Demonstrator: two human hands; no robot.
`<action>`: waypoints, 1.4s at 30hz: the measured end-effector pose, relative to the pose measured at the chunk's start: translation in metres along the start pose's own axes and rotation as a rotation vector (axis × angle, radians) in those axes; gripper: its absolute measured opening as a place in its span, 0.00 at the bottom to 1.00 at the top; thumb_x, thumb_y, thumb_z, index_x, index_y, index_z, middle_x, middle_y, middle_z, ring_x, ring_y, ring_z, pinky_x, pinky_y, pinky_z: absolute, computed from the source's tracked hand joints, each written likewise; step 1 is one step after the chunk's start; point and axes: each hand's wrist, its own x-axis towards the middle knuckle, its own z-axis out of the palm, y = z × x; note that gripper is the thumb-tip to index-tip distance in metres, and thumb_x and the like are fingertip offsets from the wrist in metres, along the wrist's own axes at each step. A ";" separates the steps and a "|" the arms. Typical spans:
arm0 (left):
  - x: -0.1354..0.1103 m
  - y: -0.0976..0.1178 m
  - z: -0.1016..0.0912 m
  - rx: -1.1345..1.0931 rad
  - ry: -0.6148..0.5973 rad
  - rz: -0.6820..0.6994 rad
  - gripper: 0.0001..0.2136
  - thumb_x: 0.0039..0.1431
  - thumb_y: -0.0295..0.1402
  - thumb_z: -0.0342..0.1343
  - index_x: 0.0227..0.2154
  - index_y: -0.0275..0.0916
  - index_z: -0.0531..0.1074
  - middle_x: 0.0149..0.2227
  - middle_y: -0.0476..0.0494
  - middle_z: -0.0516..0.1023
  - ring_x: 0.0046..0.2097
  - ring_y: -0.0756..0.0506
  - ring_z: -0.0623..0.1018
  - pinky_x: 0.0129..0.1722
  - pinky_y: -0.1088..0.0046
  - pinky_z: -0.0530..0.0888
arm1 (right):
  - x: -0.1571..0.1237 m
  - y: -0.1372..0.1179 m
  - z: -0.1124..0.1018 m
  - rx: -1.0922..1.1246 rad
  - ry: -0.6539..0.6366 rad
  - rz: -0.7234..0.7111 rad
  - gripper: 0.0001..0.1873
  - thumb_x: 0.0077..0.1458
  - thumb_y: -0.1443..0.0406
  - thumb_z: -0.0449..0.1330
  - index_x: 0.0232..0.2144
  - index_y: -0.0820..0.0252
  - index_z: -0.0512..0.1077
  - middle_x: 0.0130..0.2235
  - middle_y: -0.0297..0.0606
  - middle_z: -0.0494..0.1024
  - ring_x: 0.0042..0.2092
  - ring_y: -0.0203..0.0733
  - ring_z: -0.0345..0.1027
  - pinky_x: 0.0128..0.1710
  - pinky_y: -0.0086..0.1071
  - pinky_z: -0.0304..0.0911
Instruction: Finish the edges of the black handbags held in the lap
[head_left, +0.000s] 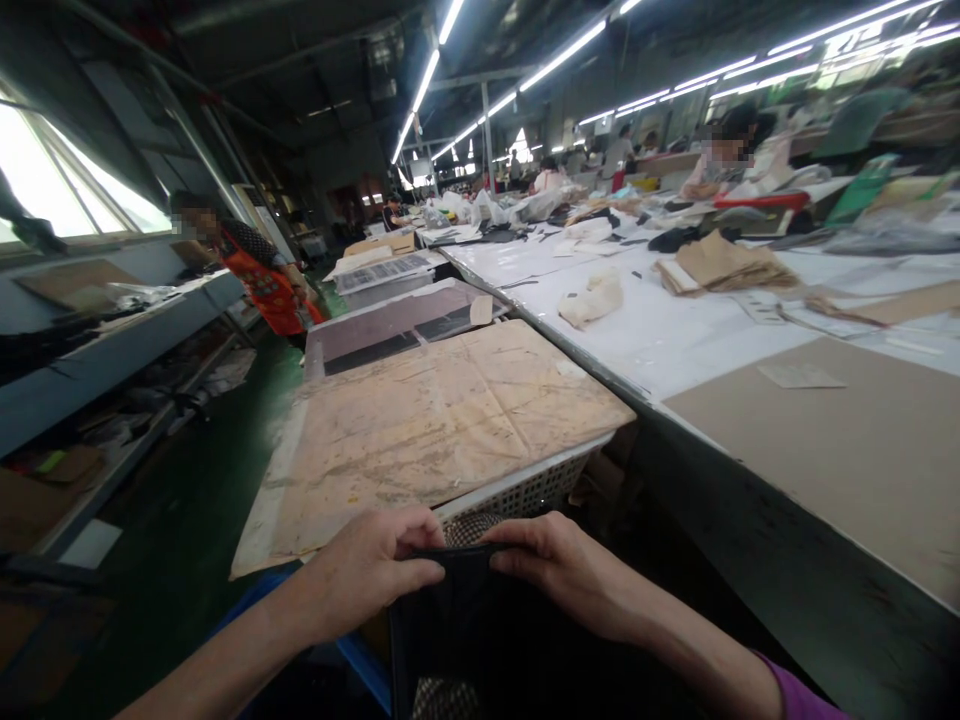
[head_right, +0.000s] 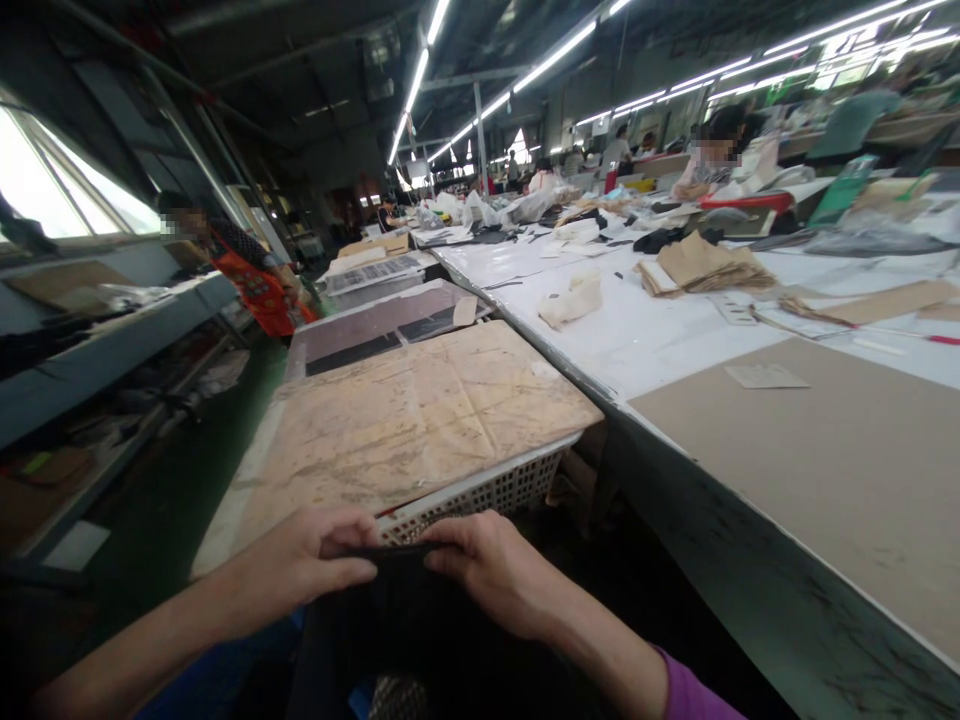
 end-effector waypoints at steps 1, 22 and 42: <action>0.002 -0.001 0.000 0.002 0.002 0.004 0.04 0.57 0.33 0.58 0.34 0.40 0.71 0.30 0.53 0.77 0.32 0.49 0.72 0.30 0.75 0.62 | 0.000 0.002 0.000 0.006 0.005 0.003 0.11 0.62 0.67 0.57 0.41 0.52 0.80 0.34 0.27 0.77 0.37 0.37 0.70 0.38 0.26 0.60; 0.015 0.001 0.010 0.114 0.089 0.033 0.05 0.56 0.33 0.58 0.32 0.41 0.67 0.25 0.55 0.70 0.30 0.49 0.68 0.30 0.75 0.59 | 0.019 0.008 -0.002 -0.350 0.072 -0.204 0.08 0.57 0.71 0.65 0.38 0.58 0.70 0.39 0.33 0.75 0.40 0.38 0.69 0.39 0.27 0.61; 0.019 -0.001 0.016 0.196 0.148 0.009 0.08 0.55 0.34 0.59 0.28 0.40 0.65 0.24 0.55 0.65 0.28 0.50 0.65 0.27 0.74 0.55 | 0.026 0.008 0.004 -0.524 0.091 -0.331 0.05 0.54 0.72 0.59 0.34 0.62 0.73 0.39 0.37 0.77 0.35 0.37 0.71 0.32 0.26 0.58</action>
